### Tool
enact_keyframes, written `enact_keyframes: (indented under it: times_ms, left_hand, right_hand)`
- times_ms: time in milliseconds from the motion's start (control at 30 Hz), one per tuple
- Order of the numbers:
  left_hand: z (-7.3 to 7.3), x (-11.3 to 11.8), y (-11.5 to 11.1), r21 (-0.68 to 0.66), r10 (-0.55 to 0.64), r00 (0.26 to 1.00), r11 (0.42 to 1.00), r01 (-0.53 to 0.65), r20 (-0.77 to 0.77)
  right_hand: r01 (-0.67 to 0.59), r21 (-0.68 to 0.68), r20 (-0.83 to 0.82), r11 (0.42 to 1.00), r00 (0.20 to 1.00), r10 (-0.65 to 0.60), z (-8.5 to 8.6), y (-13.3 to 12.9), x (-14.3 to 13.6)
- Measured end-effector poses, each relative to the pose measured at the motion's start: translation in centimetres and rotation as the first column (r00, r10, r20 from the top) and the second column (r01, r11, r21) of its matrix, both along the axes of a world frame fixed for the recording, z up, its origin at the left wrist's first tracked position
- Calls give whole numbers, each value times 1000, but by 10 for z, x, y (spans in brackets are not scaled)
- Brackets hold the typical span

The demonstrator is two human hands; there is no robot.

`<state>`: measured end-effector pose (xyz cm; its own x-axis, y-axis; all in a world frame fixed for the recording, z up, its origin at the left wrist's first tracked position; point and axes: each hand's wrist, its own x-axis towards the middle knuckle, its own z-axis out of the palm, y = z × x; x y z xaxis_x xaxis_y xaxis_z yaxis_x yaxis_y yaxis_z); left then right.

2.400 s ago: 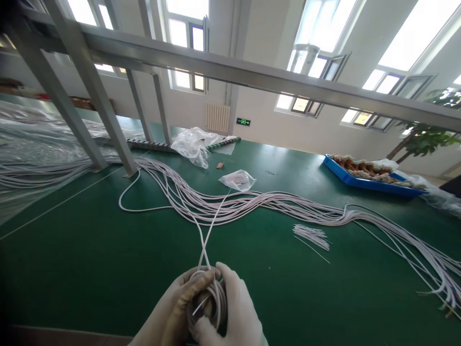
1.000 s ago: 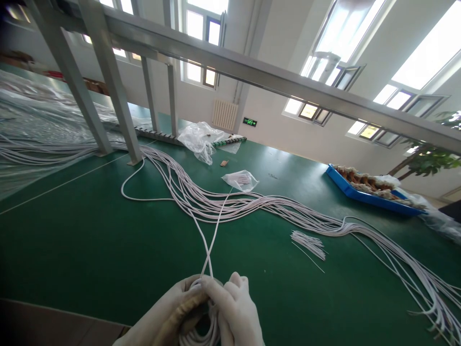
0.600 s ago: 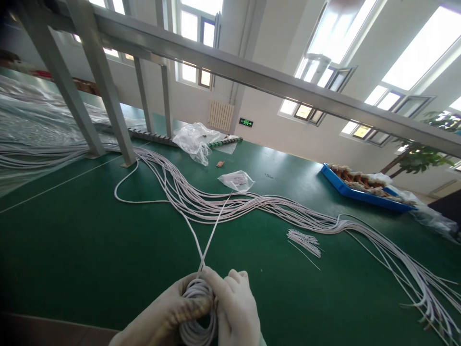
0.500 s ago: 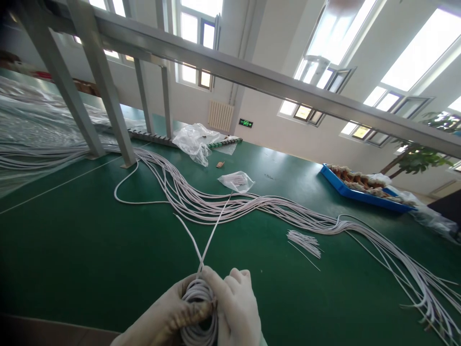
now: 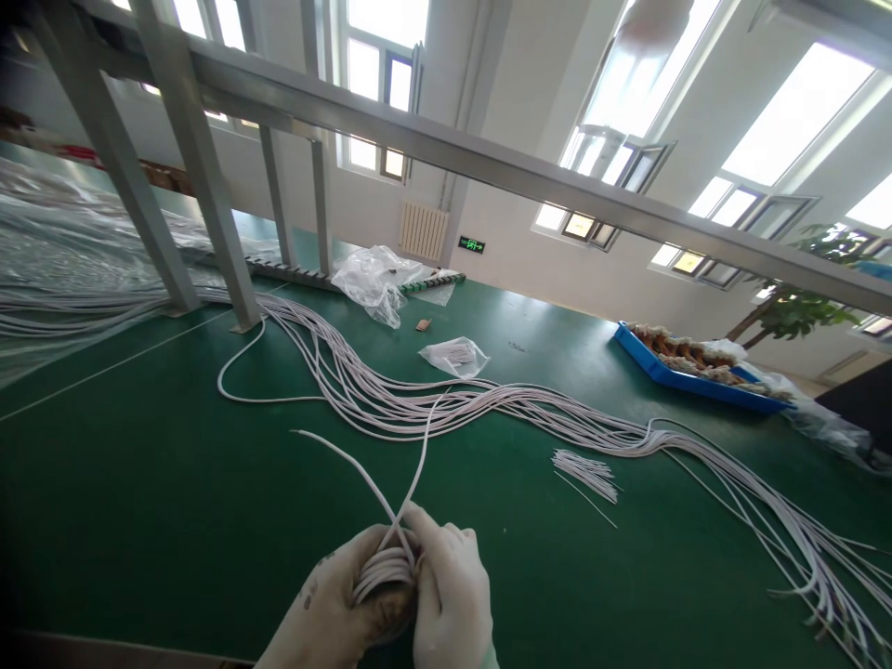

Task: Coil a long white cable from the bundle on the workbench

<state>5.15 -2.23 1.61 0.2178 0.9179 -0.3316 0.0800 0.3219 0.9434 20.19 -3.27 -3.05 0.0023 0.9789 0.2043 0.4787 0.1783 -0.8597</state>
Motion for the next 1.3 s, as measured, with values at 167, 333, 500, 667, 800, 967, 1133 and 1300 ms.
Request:
enact_keyframes:
  times_ms: [167,333,500,667,800,967,1133,1300]
  left_hand:
    - [-3,-1,-1,307,-14,988,950,62,-156]
    - [-10,0,1,355,62,992,935,-19,-111]
    - [-30,-6,9,51,40,973,997,-53,225]
    - [-48,-14,16,-174,92,808,985,13,582]
    - [-42,-20,14,-292,119,773,952,89,623]
    - [-39,-20,14,-303,98,784,946,119,613]
    - [-44,-18,18,-287,78,793,950,125,604]
    - [-39,-17,16,-256,10,881,958,127,472]
  right_hand:
    - [83,-250,-282,965,947,-154,-9,13,-4]
    - [-107,-501,-524,859,827,-203,-13,25,-2]
    - [-306,-388,-653,869,757,-25,7,21,14]
    - [-184,-314,-485,931,874,9,29,15,37]
    - [-142,110,127,984,984,128,35,11,41]
    - [-314,224,638,923,763,105,32,16,41]
    - [-451,180,712,874,673,201,26,22,40]
    - [-547,40,741,836,577,343,34,23,38]
